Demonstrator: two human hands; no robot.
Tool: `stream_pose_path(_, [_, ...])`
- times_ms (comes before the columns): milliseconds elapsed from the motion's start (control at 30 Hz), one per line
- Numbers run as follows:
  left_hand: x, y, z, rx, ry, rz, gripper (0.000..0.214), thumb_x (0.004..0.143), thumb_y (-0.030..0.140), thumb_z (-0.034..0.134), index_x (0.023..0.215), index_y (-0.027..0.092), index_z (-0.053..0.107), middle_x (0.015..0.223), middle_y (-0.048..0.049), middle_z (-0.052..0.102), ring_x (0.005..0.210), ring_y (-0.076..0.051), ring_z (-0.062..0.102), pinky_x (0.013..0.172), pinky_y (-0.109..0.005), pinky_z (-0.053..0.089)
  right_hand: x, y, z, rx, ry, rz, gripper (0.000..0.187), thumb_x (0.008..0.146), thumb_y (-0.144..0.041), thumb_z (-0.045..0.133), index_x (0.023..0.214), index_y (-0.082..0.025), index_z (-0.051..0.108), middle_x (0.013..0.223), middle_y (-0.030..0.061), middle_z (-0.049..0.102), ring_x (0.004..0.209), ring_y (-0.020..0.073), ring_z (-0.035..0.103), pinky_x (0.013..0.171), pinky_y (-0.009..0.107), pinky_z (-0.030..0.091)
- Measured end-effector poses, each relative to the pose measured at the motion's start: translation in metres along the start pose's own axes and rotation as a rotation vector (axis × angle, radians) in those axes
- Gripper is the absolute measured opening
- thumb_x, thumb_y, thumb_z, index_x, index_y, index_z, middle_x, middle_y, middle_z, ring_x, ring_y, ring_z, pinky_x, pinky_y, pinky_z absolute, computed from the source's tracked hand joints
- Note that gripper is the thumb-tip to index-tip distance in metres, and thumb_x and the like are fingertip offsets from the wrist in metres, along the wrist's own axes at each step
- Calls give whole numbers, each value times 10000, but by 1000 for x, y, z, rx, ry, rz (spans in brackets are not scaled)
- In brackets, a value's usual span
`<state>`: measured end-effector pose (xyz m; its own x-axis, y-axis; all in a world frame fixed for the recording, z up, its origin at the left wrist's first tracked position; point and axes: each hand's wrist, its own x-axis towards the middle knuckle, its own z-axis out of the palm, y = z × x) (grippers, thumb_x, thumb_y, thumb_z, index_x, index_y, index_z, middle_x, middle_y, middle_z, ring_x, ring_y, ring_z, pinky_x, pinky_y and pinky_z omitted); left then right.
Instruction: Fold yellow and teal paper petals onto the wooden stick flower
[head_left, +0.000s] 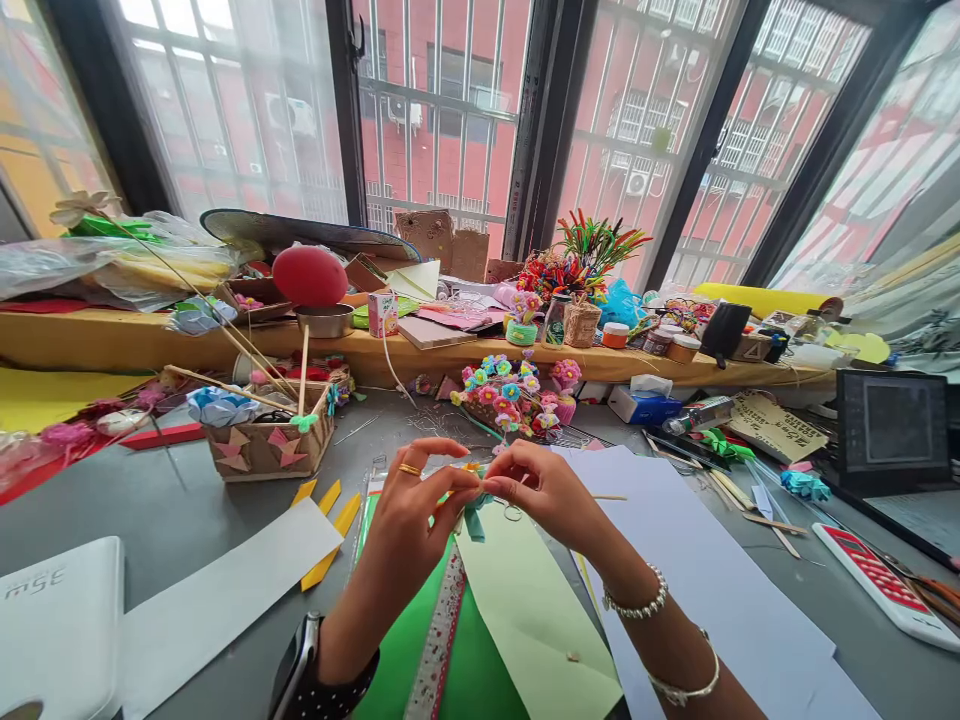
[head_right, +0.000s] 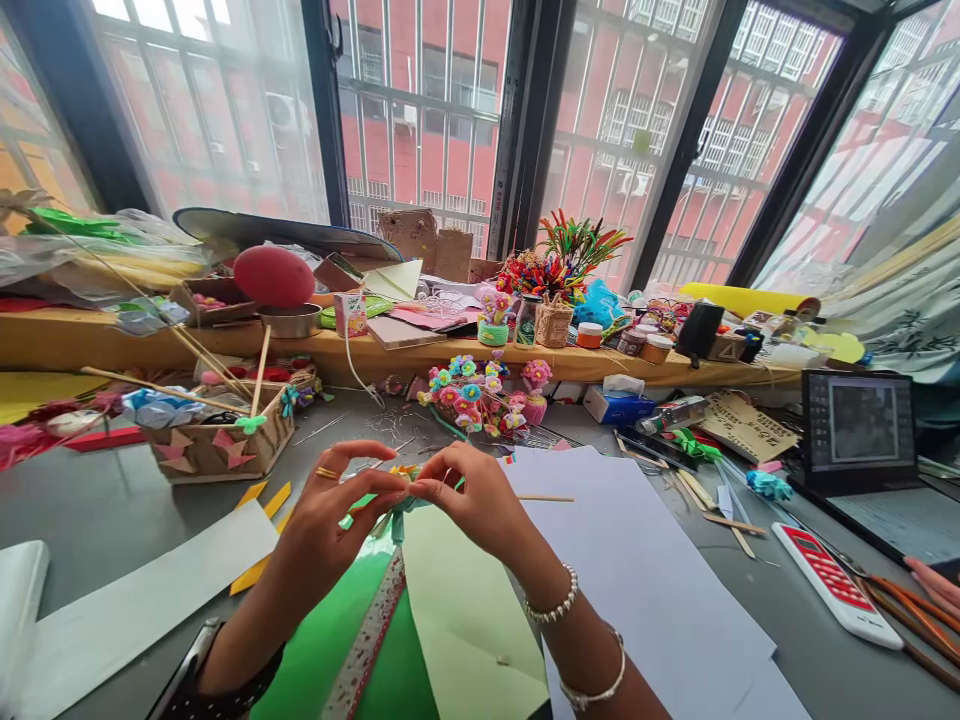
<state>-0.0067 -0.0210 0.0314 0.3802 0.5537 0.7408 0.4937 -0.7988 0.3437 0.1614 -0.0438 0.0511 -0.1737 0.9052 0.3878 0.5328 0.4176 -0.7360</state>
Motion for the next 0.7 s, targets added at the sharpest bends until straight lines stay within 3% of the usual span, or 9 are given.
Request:
stream_pose_path(300, [0, 1, 0, 0, -17, 16, 137, 787, 184, 496, 747, 206, 626, 945, -75, 562, 921, -217, 507, 796, -378, 427, 1, 4, -4, -21, -95, -9, 293, 797, -387, 525, 678, -158, 662, 612, -3, 542, 556, 96, 491, 492, 204, 395])
stream_pose_path(500, [2, 1, 0, -34, -3, -13, 128, 772, 200, 524, 726, 221, 642, 926, -63, 569, 906, -216, 515, 792, -383, 432, 1, 5, -3, -17, -61, -13, 264, 788, -361, 549, 668, -162, 674, 609, -1, 525, 588, 104, 496, 493, 202, 383])
stream_pose_path(633, [2, -2, 1, -201, 29, -160, 100, 750, 274, 564, 798, 227, 638, 961, -55, 555, 942, -214, 522, 828, -384, 429, 0, 2, -2, -15, 0, -2, 202, 781, -311, 570, 706, -154, 674, 681, 10, 531, 607, 101, 504, 504, 204, 393])
stream_pose_path(700, [1, -4, 1, -342, 25, -309, 230, 724, 330, 590, 928, 226, 598, 1006, -57, 549, 957, -212, 530, 817, -370, 447, -1, -1, -2, -23, 51, -34, 180, 779, -294, 576, 704, -156, 665, 699, 13, 532, 618, 105, 508, 517, 211, 406])
